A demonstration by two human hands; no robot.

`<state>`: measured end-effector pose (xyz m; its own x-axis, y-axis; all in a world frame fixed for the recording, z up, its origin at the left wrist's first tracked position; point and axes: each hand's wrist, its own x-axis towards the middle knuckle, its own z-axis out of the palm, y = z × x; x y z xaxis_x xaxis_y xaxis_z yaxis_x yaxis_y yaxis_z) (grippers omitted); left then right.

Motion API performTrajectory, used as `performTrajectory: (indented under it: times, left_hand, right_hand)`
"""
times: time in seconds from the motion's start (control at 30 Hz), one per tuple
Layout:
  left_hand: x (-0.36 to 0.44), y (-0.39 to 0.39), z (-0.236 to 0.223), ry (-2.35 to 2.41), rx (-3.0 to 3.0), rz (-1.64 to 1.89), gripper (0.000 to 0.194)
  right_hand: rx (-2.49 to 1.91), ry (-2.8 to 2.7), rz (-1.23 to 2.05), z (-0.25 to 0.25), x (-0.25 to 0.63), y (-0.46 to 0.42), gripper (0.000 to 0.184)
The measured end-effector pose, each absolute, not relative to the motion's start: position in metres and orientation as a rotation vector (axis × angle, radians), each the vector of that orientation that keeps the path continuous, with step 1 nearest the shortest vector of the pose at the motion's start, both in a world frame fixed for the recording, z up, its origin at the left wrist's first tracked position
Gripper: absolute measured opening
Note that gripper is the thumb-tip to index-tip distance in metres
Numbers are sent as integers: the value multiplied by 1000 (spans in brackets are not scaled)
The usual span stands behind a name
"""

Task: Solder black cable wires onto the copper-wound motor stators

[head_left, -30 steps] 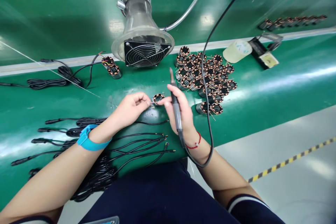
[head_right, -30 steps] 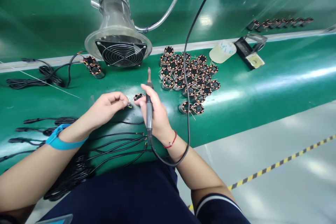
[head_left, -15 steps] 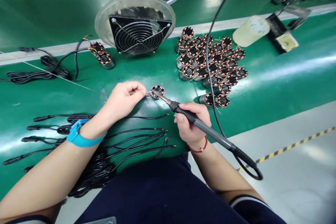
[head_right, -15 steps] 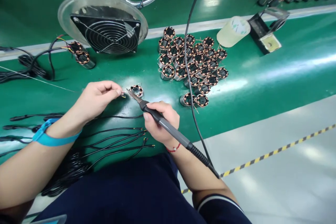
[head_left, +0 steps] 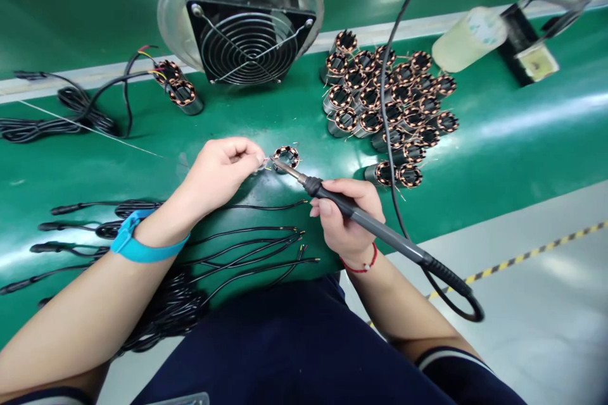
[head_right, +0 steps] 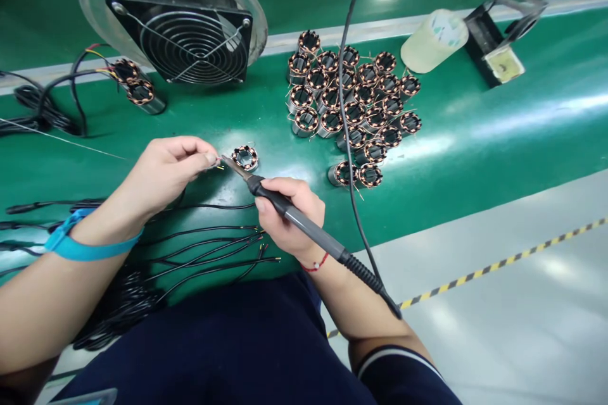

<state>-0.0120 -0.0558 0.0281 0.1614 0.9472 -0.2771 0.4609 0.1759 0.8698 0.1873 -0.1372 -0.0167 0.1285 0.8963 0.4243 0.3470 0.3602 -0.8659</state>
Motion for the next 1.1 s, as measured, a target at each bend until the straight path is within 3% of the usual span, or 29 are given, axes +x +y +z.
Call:
performTrajectory:
  times: [0.6, 0.87, 1.1]
  left_hand:
    - [-11, -55, 29, 1468, 1443, 614, 13]
    - [-11, -54, 30, 1456, 1432, 609, 14]
    - [-12, -53, 28, 1436, 1471, 629, 14]
  right_hand:
    - [-1109, -1406, 581, -12, 186, -131, 27]
    - [-1108, -1699, 707, 15, 187, -118, 38]
    - [-1179, -1865, 743, 36, 180, -93, 34]
